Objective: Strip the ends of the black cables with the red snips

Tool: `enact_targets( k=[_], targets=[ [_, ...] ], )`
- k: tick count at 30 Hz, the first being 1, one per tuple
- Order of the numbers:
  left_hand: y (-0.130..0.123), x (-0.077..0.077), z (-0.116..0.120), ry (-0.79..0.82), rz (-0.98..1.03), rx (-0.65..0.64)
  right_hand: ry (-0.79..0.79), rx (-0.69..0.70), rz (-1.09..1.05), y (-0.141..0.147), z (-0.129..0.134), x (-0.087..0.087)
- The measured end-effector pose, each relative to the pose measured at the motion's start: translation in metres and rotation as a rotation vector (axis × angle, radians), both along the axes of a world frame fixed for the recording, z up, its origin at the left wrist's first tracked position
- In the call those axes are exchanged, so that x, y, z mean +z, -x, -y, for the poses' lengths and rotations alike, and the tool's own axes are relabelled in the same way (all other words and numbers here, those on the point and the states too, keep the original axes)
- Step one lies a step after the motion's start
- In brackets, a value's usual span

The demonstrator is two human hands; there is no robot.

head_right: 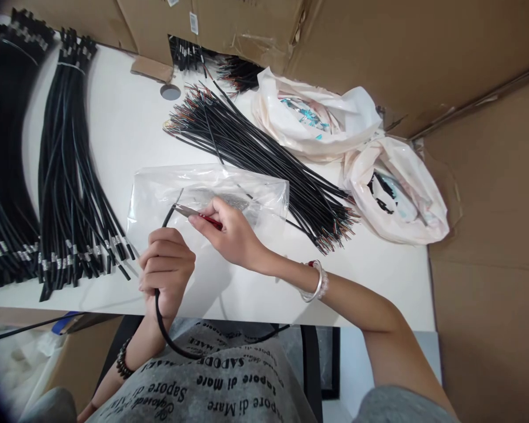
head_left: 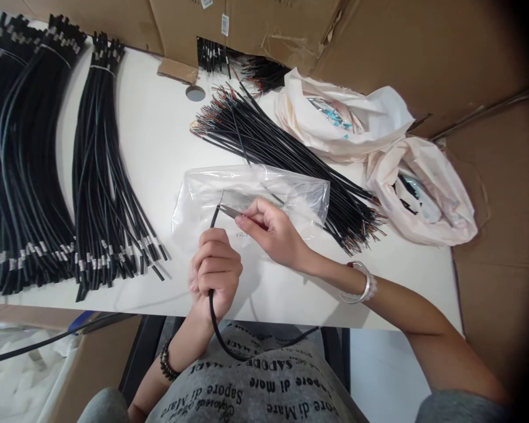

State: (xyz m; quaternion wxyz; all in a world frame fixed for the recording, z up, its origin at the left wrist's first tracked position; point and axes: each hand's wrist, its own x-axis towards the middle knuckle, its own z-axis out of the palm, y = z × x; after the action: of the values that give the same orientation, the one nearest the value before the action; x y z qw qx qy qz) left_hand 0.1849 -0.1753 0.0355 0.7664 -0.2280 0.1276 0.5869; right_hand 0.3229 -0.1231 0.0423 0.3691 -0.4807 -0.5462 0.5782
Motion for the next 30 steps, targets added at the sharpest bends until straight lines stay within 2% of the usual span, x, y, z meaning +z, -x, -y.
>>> enact_targets(
  k=[6, 12, 20, 30],
  targets=[
    [-0.003, 0.005, -0.003, -0.058, -0.191, -0.023, 0.138, 0.016, -0.032, -0.004, -0.005, 0.003],
    [-0.004, 0.012, -0.01, -0.017, -0.276, -0.143, 0.141, 0.009, 0.105, -0.013, -0.008, 0.006],
    [-0.006, 0.011, -0.014, -0.001, -0.079, -0.216, 0.075, 0.035, 0.256, -0.028, -0.01, 0.003],
    [-0.004, 0.009, -0.014, 0.046, 0.141, -0.2, 0.094, 0.07, 0.258, -0.03, -0.016, 0.003]
  ],
)
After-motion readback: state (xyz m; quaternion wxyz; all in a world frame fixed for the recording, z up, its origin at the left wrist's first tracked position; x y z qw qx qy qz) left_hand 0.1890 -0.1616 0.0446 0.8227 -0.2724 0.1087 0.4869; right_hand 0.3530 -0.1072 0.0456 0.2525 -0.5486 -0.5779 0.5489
